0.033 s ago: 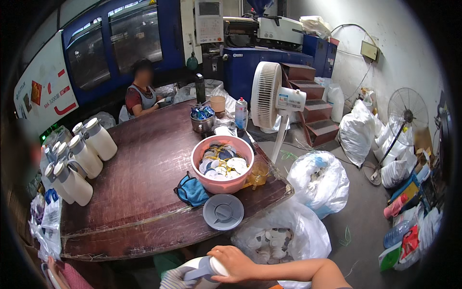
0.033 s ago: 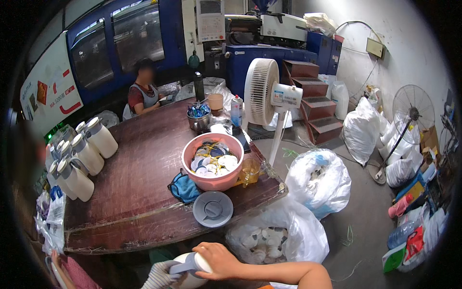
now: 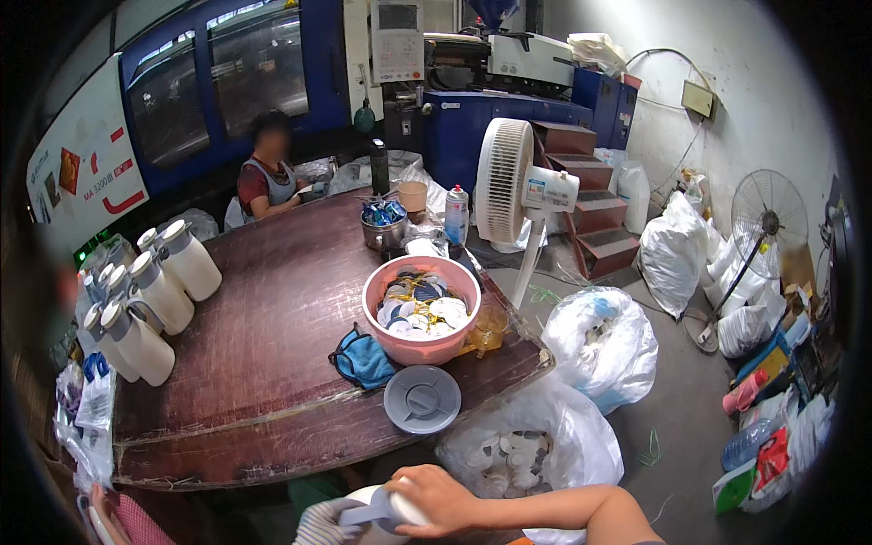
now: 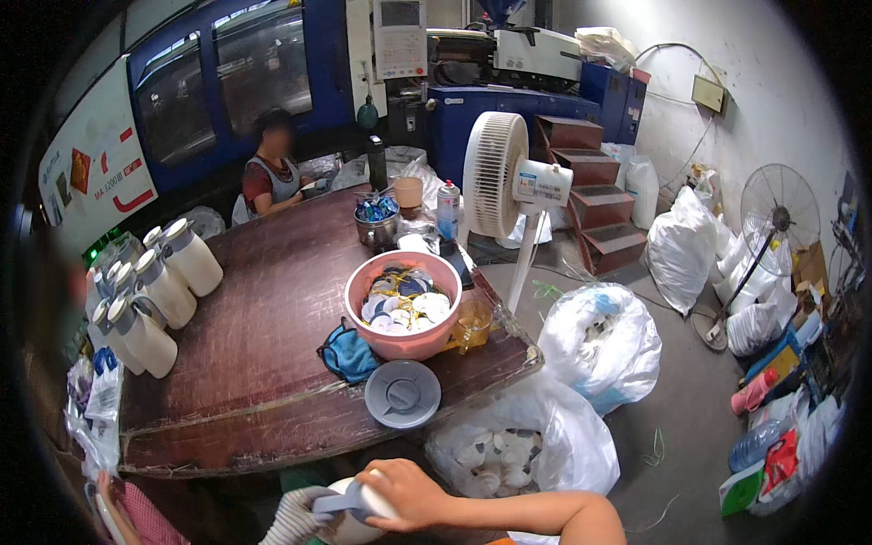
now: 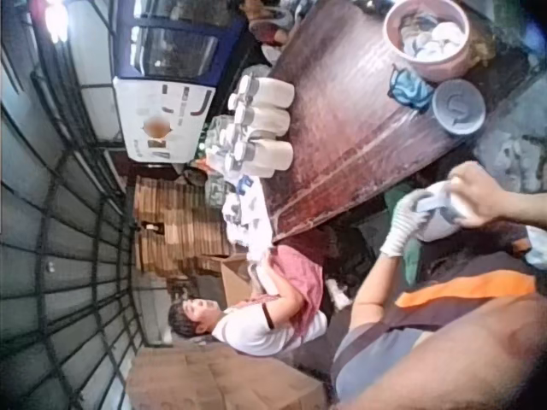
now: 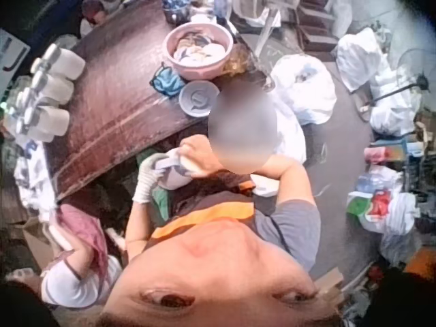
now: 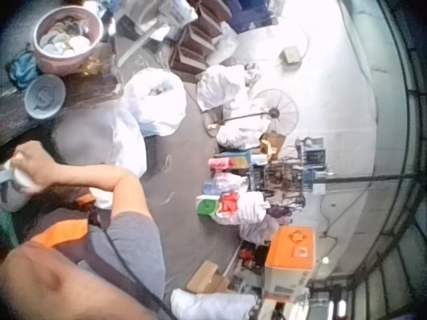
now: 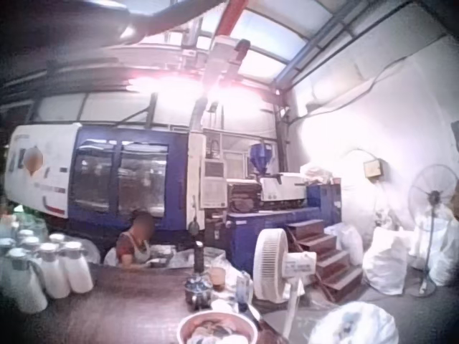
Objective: The person repeatedly picks up a white pitcher, inserts a small circular filter into the spout, and secures it with a rubber band. They then place the assembled pitcher on the table. The process is repeated for multiple pitchers throughout the clip.
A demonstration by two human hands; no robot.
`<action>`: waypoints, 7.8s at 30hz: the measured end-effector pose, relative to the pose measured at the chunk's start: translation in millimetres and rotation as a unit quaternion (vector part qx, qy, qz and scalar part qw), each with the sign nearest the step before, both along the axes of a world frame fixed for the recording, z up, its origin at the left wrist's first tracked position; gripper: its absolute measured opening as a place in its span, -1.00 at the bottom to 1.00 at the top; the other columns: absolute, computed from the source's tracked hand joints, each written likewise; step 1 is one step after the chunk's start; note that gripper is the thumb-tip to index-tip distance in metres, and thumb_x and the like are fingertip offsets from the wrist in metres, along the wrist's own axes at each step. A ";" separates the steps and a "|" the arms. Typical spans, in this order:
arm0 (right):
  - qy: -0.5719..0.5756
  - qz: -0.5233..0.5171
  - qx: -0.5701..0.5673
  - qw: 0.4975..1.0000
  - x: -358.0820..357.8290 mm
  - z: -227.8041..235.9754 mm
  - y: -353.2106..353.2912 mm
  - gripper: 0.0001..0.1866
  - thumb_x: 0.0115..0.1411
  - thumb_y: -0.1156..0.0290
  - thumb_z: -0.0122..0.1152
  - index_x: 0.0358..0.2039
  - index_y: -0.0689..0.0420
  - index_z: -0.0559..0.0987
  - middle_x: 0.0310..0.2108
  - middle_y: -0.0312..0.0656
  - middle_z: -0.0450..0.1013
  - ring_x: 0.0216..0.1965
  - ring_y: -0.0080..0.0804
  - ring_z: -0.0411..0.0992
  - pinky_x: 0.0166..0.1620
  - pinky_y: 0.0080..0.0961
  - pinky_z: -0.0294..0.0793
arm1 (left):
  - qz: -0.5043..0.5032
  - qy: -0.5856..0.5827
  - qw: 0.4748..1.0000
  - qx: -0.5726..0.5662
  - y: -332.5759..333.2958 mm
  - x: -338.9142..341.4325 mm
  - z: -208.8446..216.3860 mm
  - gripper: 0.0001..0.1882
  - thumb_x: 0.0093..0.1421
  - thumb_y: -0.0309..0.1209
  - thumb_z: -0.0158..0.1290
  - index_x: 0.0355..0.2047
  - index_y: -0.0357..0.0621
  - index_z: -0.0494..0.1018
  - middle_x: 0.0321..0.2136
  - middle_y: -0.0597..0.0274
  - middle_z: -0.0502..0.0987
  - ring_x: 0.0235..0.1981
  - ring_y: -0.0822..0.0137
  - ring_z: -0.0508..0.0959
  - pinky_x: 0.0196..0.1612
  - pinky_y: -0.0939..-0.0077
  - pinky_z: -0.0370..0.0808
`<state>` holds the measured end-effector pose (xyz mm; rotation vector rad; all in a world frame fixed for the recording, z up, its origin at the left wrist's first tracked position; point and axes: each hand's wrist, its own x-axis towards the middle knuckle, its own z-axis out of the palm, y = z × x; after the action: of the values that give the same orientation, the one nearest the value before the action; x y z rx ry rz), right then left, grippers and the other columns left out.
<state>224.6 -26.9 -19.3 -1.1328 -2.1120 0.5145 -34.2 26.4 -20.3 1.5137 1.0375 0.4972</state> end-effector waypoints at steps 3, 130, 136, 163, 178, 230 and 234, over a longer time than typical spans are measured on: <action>-0.004 0.159 0.101 0.982 -26.9 10.3 5.9 -0.26 -0.10 0.00 0.36 0.08 0.05 0.41 0.06 0.02 0.33 0.09 0.04 0.30 0.19 -0.08 0.24 | 0.063 -0.034 0.997 -0.035 18.8 2.3 -0.1 -0.73 0.07 -0.52 0.27 -0.19 -0.24 0.57 -0.35 0.26 0.61 -0.31 0.50 0.56 -0.19 0.53 0.55; 0.639 0.114 -0.577 0.495 -49.0 -17.7 44.9 -0.65 0.30 0.49 0.05 0.10 0.13 0.45 -0.21 -0.15 0.52 -0.46 -0.47 0.53 -0.71 -0.81 0.14 | 0.522 -0.423 0.737 -0.072 -25.3 19.8 -21.0 -0.78 0.32 -0.30 0.07 -0.14 -0.15 0.39 -0.27 0.31 0.50 -0.29 0.49 0.50 -0.17 0.56 0.51; 0.543 0.071 -0.408 0.730 -73.9 12.4 58.7 -0.44 0.19 0.62 0.18 0.22 0.16 0.36 0.13 -0.04 0.39 -0.34 -0.56 0.52 -0.40 -0.70 0.48 | 0.361 -0.145 0.875 0.288 -25.1 16.3 5.0 -0.82 0.27 -0.51 0.05 -0.11 -0.16 0.45 -0.33 0.24 0.54 -0.37 0.40 0.56 -0.22 0.52 0.52; 0.554 -0.128 -0.383 0.728 -16.6 -80.0 53.1 -0.82 0.27 0.39 0.20 -0.20 0.24 0.56 -0.39 -0.31 0.49 -0.42 -0.62 0.36 -0.28 -0.66 0.37 | 0.356 -0.275 0.882 -0.137 -21.0 -5.3 -5.9 -0.54 0.18 -0.41 0.21 0.05 -0.30 0.39 -0.20 0.26 0.56 -0.25 0.53 0.54 -0.16 0.65 0.51; 0.552 -0.008 -0.572 0.606 -23.2 -85.5 37.4 -0.85 0.23 0.32 0.19 -0.37 0.13 0.53 -0.43 -0.31 0.47 -0.42 -0.55 0.37 -0.29 -0.56 0.35 | 0.366 -0.273 0.876 -0.158 -17.1 -20.4 5.1 -0.58 0.18 -0.44 0.17 0.04 -0.31 0.44 -0.38 0.36 0.54 -0.55 0.65 0.40 -0.52 0.77 0.35; 0.101 -0.208 -0.103 0.968 -9.2 -169.8 54.0 -0.92 0.05 0.33 0.26 -0.48 0.03 0.62 -0.55 -0.19 0.55 -0.54 -0.19 0.53 -0.46 -0.31 0.48 | 0.257 0.487 0.693 0.465 459.7 -8.4 113.2 -0.38 0.11 -0.24 0.12 0.21 0.07 0.27 0.13 -0.27 0.34 0.08 -0.20 0.44 0.10 0.05 0.43; 0.115 -0.210 -0.097 0.966 -8.9 -175.9 54.8 -0.93 0.05 0.34 0.26 -0.46 0.03 0.62 -0.56 -0.19 0.54 -0.54 -0.19 0.53 -0.46 -0.32 0.49 | 0.261 0.354 0.788 0.432 460.7 -13.6 104.7 -0.63 0.17 -0.25 0.10 -0.02 -0.06 0.47 -0.11 -0.10 0.56 -0.03 -0.09 0.53 0.03 0.08 0.43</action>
<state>215.7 27.9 -195.2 -1.5060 -1.5884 0.6225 -47.7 487.2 84.4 2.3154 2.0326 0.9042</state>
